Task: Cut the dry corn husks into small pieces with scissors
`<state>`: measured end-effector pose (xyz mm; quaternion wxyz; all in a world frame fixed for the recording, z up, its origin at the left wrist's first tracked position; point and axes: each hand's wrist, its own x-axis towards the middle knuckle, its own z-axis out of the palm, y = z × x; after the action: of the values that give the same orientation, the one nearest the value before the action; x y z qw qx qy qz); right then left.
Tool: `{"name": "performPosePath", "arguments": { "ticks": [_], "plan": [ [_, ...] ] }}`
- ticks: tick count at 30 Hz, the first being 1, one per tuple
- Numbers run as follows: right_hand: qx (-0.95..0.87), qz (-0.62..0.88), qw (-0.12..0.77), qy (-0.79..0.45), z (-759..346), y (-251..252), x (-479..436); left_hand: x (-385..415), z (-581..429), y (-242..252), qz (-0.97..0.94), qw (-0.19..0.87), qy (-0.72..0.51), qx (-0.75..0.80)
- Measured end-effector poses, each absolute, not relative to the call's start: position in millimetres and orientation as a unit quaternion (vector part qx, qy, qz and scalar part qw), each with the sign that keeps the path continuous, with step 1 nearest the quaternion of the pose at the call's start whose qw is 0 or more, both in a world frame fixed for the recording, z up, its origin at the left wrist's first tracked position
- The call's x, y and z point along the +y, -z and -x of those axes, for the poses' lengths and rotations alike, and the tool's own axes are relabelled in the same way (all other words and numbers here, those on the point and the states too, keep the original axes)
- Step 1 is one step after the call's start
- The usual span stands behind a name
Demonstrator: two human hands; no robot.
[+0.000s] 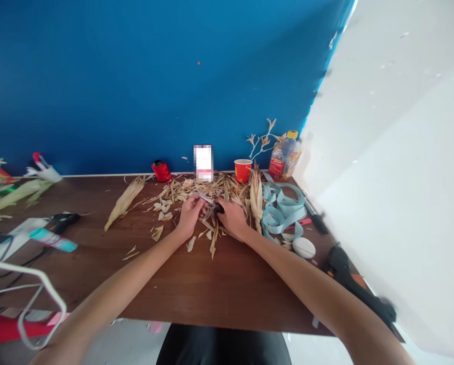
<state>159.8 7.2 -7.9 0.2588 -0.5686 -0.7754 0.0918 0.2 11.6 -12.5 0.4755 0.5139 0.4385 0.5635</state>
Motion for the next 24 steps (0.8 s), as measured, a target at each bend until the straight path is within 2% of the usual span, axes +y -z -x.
{"name": "performPosePath", "arguments": {
  "ticks": [24],
  "plan": [
    [-0.784, 0.564, 0.246, -0.086, -159.3, 8.2, 7.5, 13.4, 3.3, 18.8, -0.52, 0.398, -0.601, 0.458]
  ]
}}
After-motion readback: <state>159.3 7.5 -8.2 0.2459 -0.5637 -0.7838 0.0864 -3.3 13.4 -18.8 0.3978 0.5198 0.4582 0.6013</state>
